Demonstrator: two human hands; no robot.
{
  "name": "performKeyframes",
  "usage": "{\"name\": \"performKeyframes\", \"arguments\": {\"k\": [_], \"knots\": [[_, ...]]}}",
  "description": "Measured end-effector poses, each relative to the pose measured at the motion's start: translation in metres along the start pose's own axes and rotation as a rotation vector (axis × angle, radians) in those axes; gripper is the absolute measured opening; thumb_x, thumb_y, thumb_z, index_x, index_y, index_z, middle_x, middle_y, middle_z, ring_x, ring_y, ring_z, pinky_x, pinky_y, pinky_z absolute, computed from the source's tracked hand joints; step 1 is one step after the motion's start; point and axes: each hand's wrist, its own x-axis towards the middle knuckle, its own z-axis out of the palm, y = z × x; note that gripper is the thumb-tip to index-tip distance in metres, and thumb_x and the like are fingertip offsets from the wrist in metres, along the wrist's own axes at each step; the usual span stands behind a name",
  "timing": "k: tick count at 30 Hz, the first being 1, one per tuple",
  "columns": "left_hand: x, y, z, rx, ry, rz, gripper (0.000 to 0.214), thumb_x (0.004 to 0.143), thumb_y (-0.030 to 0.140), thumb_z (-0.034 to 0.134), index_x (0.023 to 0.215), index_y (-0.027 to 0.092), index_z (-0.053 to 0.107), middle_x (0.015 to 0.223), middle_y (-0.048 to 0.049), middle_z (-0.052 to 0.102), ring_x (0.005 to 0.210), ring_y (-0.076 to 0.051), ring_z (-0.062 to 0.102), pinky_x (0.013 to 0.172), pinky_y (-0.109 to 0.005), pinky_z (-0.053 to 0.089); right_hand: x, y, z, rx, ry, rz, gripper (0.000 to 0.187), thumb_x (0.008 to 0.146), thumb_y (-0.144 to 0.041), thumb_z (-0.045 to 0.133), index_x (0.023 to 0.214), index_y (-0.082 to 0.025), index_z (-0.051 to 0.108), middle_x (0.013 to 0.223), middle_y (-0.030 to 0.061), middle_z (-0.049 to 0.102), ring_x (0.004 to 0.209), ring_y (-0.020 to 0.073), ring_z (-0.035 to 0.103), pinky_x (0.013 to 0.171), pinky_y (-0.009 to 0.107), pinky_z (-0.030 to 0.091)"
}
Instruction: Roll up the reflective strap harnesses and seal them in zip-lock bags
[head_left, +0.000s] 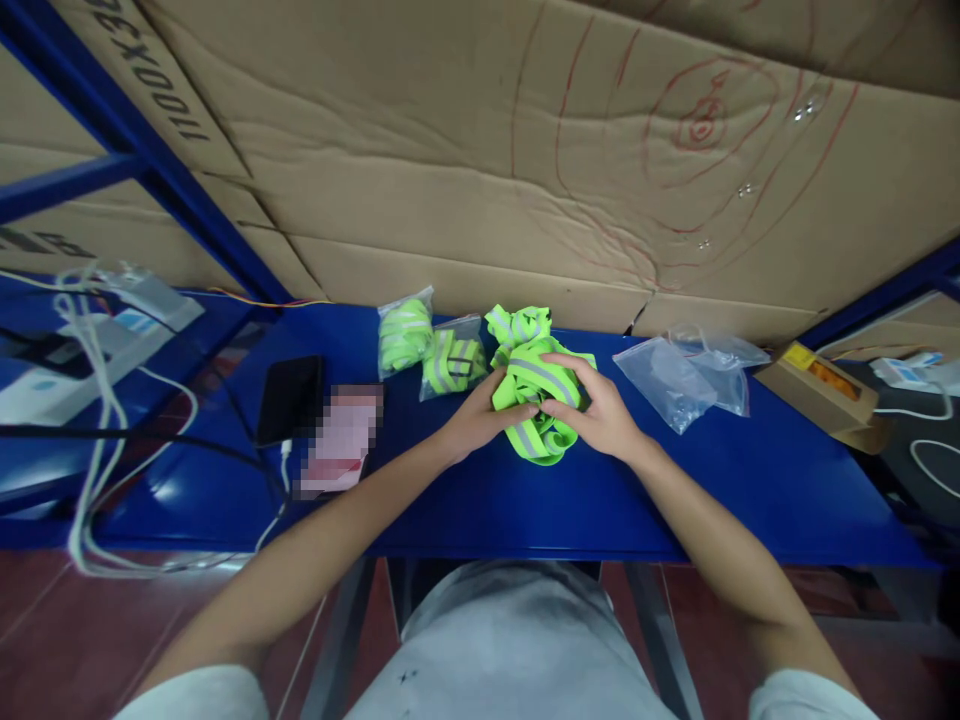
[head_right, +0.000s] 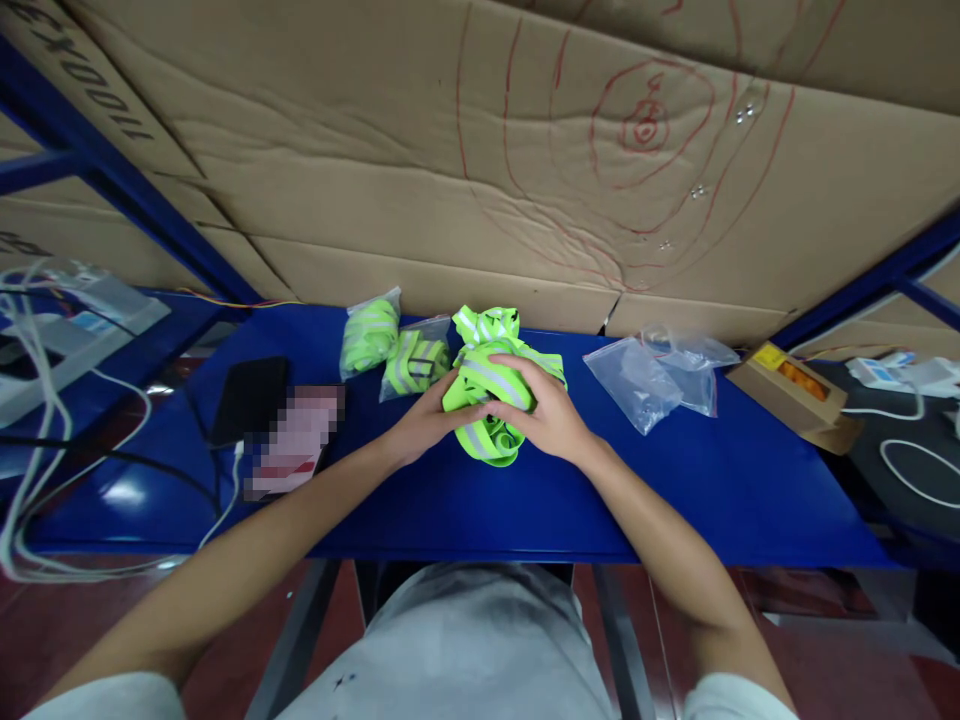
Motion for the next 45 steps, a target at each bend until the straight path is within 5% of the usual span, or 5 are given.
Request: {"name": "performKeyframes", "arguments": {"k": [14,22,28,37,45], "knots": [[0.0,-0.006,-0.009,-0.234,0.064,-0.151,0.062,0.058,0.023,0.092,0.117,0.018,0.075,0.111,-0.0071,0.079,0.102,-0.029,0.072,0.09,-0.036,0.054,-0.018,0.009,0.008,-0.299,0.174,0.093,0.038,0.102,-0.042,0.062,0.137,-0.026,0.062,0.13,0.0113,0.073,0.117,0.0306,0.072,0.099,0.046,0.057],[-0.001,-0.002,-0.007,-0.315,0.168,-0.164,0.052,0.06,0.016,0.076,0.111,0.024,0.067,0.082,0.0063,0.068,0.066,-0.012,0.06,0.063,-0.023,0.045,-0.019,0.009,-0.013,-0.376,0.272,0.043,0.036,0.096,-0.017,0.058,0.13,-0.025,0.066,0.123,0.0095,0.072,0.116,0.0278,0.068,0.102,0.044,0.055],[0.0,-0.001,-0.013,-0.365,0.129,-0.211,0.047,0.062,0.023,0.079,0.108,0.017,0.07,0.086,-0.0001,0.072,0.068,-0.015,0.065,0.064,-0.024,0.049,-0.022,0.033,-0.016,-0.527,0.0,0.193,0.046,0.096,-0.022,0.06,0.142,-0.024,0.062,0.146,0.0169,0.06,0.137,0.036,0.059,0.105,0.053,0.05],[0.004,-0.013,-0.017,-0.409,0.145,-0.212,0.042,0.067,0.023,0.082,0.108,0.021,0.072,0.096,-0.0025,0.077,0.085,-0.02,0.072,0.077,-0.03,0.056,-0.023,0.003,-0.017,-0.434,-0.202,-0.113,0.073,0.093,-0.02,0.065,0.161,-0.033,0.041,0.168,0.015,0.039,0.155,0.0376,0.041,0.12,0.059,0.039],[-0.006,0.009,-0.011,-0.21,0.023,-0.132,0.049,0.059,0.007,0.076,0.105,0.026,0.072,0.097,0.0035,0.07,0.077,-0.014,0.065,0.064,-0.022,0.048,-0.019,0.007,-0.039,-0.056,-0.219,-0.005,0.035,0.093,-0.03,0.074,0.126,-0.029,0.06,0.15,0.0122,0.054,0.148,0.0301,0.051,0.122,0.053,0.046]]}}
